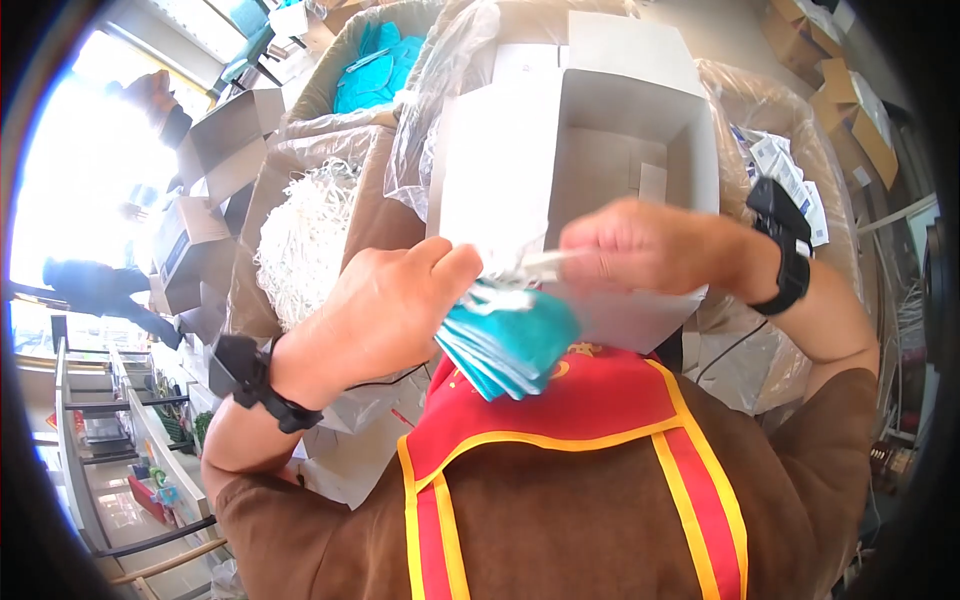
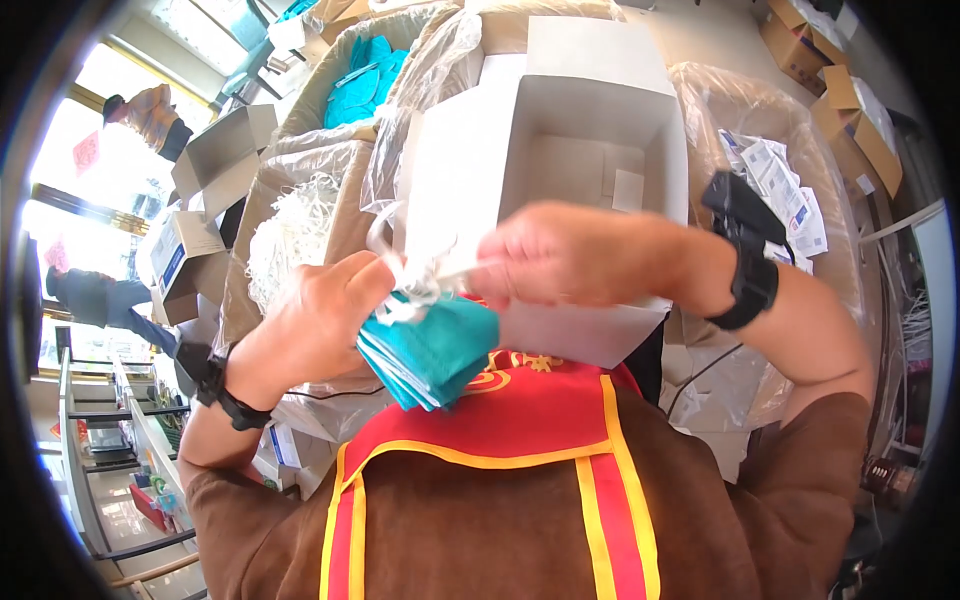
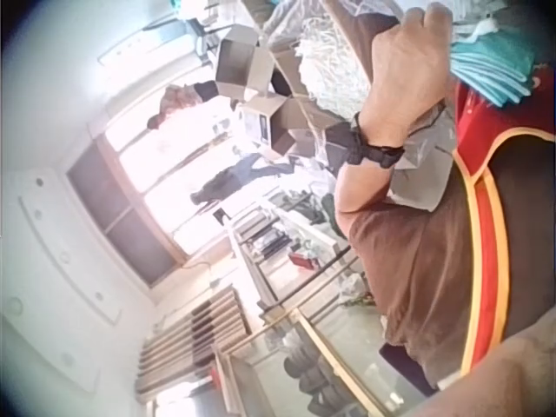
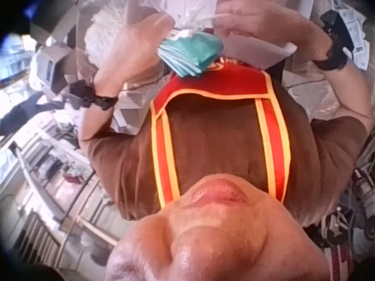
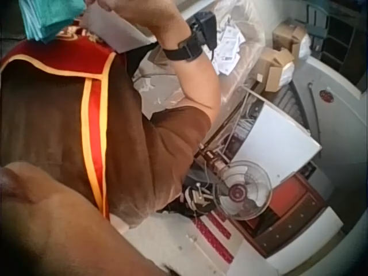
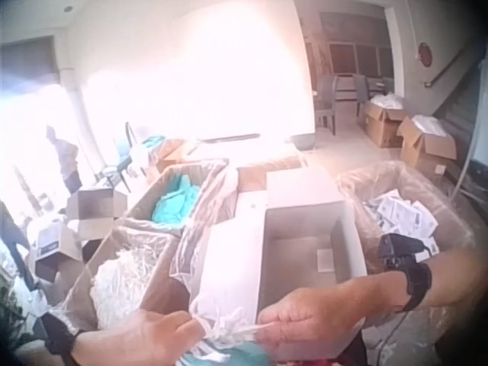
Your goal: The person is sorting and packing teal-colored medical masks and white elastic bands into cardboard boxes.
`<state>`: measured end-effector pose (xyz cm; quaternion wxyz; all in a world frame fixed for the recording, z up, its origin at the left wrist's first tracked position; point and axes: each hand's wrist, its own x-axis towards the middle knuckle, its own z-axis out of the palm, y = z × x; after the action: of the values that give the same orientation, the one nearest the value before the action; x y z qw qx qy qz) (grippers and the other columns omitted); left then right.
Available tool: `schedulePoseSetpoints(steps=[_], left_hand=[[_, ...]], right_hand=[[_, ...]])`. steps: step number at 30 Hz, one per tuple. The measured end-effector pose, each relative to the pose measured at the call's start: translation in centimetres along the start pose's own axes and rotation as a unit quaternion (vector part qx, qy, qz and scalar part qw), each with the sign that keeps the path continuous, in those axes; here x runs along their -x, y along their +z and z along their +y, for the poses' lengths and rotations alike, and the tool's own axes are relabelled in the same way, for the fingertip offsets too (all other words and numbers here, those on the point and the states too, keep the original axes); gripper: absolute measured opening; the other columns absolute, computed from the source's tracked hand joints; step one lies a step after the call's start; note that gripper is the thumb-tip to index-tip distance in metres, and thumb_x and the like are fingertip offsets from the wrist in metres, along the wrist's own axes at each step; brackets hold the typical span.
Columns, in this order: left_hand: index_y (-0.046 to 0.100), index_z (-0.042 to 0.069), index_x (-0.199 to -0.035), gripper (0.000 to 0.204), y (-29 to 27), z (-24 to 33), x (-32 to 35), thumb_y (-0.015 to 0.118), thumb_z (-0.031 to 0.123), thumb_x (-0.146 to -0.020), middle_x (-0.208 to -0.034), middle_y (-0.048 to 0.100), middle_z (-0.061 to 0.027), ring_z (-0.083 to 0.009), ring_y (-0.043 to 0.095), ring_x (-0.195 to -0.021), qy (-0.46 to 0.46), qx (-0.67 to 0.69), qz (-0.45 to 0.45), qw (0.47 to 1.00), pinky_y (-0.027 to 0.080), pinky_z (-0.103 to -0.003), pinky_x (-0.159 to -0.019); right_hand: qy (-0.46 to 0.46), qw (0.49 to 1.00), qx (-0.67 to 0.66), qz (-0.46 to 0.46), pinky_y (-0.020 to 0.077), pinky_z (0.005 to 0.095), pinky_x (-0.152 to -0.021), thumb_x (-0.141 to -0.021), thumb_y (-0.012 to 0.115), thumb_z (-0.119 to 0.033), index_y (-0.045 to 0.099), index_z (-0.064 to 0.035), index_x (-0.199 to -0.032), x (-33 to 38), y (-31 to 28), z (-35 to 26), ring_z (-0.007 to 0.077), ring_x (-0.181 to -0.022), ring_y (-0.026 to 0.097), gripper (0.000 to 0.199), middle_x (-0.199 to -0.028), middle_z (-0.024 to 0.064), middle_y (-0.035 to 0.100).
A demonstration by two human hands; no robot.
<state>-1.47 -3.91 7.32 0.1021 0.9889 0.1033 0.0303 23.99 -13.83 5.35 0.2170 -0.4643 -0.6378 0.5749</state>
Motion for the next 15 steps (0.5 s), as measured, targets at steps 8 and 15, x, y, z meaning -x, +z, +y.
schedulePoseSetpoints(steps=[8, 15], left_hand=[[0.060, 0.011, -0.102, 0.032, 0.5, -8.2, 5.4, 0.071, 0.016, -0.072, -0.086, 0.062, -0.0096, -0.0275, 0.064, -0.073, -0.129, -0.199, 0.124, 0.963, 0.051, -0.036, -0.059], [0.056, 0.003, -0.120, 0.033, -0.5, -10.2, 4.6, 0.063, 0.003, -0.088, -0.097, 0.065, -0.0045, -0.0074, 0.055, -0.059, -0.293, 0.514, 0.468, 0.656, 0.047, -0.021, -0.055]], right_hand=[[0.115, 0.975, -0.186, 0.035, 0.0339, 0.0202, -0.051, -0.099, 0.049, -0.030, 0.059, -0.0049, -0.083, 7.9, 1.7, 1.4, 0.0050, -0.056, 0.042, 0.032, -0.065, -0.0022, 0.051], [0.043, 0.883, -0.425, 0.195, 0.0276, 0.0171, -0.040, -0.095, 0.057, -0.028, 0.056, -0.0065, -0.079, 6.8, 0.9, 3.9, 0.0033, -0.046, 0.039, 0.027, -0.065, 0.0001, 0.051]])
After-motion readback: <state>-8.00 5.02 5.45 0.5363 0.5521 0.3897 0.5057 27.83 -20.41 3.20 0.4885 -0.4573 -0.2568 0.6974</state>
